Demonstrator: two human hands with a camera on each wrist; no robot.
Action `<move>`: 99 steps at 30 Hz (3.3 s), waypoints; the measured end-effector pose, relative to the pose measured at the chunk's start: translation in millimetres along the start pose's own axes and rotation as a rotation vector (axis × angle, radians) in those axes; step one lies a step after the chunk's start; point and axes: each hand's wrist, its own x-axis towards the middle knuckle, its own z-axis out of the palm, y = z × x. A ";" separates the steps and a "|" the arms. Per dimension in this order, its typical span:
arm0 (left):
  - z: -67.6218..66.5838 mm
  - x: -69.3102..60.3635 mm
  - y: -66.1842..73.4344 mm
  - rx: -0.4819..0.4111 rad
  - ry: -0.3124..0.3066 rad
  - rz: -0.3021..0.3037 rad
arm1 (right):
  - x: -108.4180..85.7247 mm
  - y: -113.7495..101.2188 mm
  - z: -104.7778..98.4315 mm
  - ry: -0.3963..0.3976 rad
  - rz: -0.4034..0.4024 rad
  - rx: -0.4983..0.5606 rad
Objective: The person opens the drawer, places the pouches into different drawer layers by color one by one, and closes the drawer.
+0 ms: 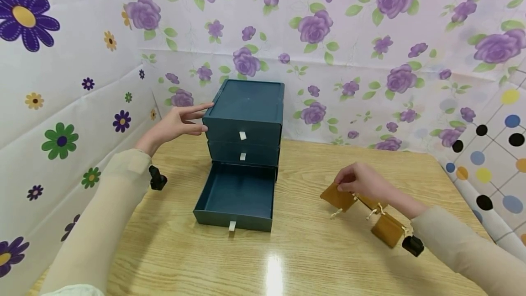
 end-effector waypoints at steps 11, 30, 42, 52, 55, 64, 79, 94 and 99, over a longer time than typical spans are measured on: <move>0.5 0.9 1.1 -0.001 0.000 -0.008 | 37.6 -48.9 -23.1 -0.072 -0.091 -0.083; -0.4 -0.2 3.0 0.007 0.004 -0.021 | 99.6 -142.6 -23.4 -0.205 -0.234 -0.177; 1.4 -0.7 2.9 -0.013 0.007 -0.008 | 127.8 -179.0 11.6 -0.300 -0.332 -0.180; 1.3 -0.5 2.9 -0.001 0.012 -0.005 | 153.7 -190.7 42.9 -0.411 -0.413 -0.305; 1.3 -0.3 3.1 -0.006 0.007 -0.002 | 162.6 -193.7 50.1 -0.452 -0.438 -0.348; 0.6 -0.6 3.0 -0.010 0.006 -0.003 | 181.9 -206.5 68.6 -0.590 -0.438 -0.376; 0.4 -1.0 2.1 -0.011 0.005 0.003 | 204.6 -205.3 98.4 -0.673 -0.389 -0.423; 0.0 -0.2 -0.2 -0.006 0.006 0.014 | 210.8 -200.2 111.2 -0.635 -0.395 -0.388; 0.3 -0.1 -0.2 -0.006 0.000 0.011 | 209.1 -201.5 111.4 -0.603 -0.404 -0.382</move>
